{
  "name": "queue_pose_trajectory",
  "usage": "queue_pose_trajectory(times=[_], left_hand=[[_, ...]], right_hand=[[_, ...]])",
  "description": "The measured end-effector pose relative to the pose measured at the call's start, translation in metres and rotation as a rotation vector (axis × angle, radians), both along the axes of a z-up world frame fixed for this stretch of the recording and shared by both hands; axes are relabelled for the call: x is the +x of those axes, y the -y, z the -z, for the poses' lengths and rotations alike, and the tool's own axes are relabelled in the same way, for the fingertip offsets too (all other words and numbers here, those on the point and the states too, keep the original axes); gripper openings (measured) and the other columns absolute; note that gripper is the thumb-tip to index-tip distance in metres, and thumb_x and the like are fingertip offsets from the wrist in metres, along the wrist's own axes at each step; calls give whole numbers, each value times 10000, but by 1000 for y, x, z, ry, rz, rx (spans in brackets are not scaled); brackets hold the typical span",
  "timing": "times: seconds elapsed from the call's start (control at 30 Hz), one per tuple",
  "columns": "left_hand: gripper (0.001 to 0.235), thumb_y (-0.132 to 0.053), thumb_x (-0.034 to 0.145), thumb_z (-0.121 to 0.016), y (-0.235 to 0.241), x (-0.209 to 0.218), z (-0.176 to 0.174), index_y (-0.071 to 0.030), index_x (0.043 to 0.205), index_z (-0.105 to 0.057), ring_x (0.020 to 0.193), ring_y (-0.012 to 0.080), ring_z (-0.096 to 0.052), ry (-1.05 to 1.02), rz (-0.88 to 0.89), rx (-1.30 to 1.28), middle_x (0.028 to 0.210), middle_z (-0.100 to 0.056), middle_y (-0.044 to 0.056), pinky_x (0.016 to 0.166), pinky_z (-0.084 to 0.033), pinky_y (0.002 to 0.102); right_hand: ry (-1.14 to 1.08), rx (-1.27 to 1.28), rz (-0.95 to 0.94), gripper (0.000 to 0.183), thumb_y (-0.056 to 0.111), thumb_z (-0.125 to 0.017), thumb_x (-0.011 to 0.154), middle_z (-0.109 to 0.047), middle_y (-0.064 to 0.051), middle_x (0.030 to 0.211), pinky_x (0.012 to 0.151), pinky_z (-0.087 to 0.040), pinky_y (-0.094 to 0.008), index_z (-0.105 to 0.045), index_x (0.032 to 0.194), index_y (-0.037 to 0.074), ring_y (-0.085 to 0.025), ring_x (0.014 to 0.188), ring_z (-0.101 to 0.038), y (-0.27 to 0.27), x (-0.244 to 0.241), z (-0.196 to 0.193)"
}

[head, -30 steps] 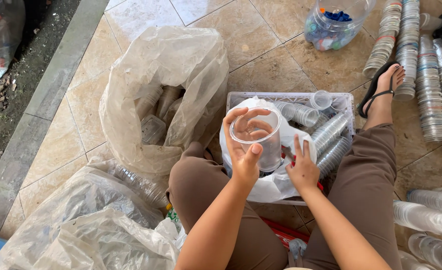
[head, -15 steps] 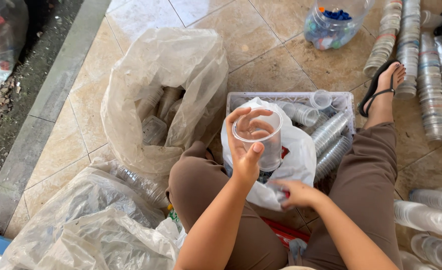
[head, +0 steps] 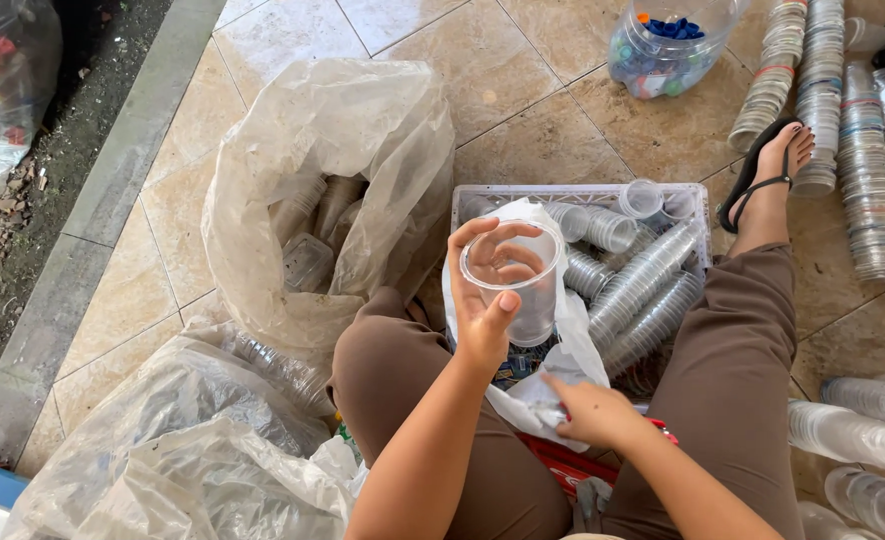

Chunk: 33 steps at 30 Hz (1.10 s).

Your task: The person sits on a tiled floor and uses red-handled scissors to cut the rims off clear plastic cups. They pick up cups from a white crate, trim the edges, and place the modified cups back into the crate.

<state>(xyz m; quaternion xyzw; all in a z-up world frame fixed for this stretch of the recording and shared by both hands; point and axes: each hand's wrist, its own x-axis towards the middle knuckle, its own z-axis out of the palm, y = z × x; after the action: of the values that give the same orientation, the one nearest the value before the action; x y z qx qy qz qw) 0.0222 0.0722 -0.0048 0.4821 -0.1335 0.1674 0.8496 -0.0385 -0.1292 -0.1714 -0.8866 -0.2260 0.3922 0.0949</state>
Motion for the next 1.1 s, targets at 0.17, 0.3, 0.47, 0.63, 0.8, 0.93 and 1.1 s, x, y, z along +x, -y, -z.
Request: queue_pose_trajectory(times=[0.17,0.3,0.47,0.63,0.8,0.93,1.1], left_hand=[[1007,-427,703,-911,7,9,3,-96,1459,-333,999,280,-670,117,-1,122,1251,-635,247,830,-570,375],[1159,-146,613,-985,-2,7,-8,-72,1510,-254,1153,350,-643,246,76,223,1309,-624,295,1016,-517,461],[1113,-94,645,-968,-7,6,-19,-5,1507,-270,1205,366,-630,310,9,374,1308,-647,259,1078,-474,500],[1068,-77,656,-960,0,9,-17,-21,1508,-317,1244,338,-617,321,1,441,1341,-648,212,1103,-451,485],[866,-68,710,-930,4,8,-19,-24,1443,-470,1284,357,-620,268,42,521,1355,-650,190,1120,-441,499],[825,-210,712,-942,8,6,-16,-63,1415,-536,1233,287,-656,279,-69,683,1335,-684,75,1090,-472,437],[849,-198,693,-911,3,-2,-17,-125,1452,-536,1220,317,-636,263,-73,973,1372,-650,77,1030,-495,459]], right_hand=[[-59,-71,199,781,422,-711,806,-718,-168,1268,954,-577,-482,-447,1524,261,-350,1154,-719,9,37,0],[222,-127,511,905,305,-674,819,-297,-226,1646,877,-617,-516,-286,1618,134,-462,1068,-724,9,55,-48],[133,27,651,842,365,-667,823,-372,-170,1624,985,-550,-500,-370,1596,219,-433,1272,-606,24,46,-77],[35,149,703,701,380,-771,774,-698,-91,1358,1028,-542,-441,-600,1443,259,-339,1252,-656,28,37,-76],[40,339,894,425,302,-782,773,-762,-33,765,779,-567,-369,-766,1197,271,-213,797,-725,38,25,-62],[154,771,995,364,82,-725,770,-698,-65,620,556,-521,-308,-815,1110,176,-131,540,-586,38,16,-102],[152,1221,1139,265,-7,-660,892,-434,-49,518,339,-407,-255,-725,1148,3,-121,306,-451,39,21,-148]])
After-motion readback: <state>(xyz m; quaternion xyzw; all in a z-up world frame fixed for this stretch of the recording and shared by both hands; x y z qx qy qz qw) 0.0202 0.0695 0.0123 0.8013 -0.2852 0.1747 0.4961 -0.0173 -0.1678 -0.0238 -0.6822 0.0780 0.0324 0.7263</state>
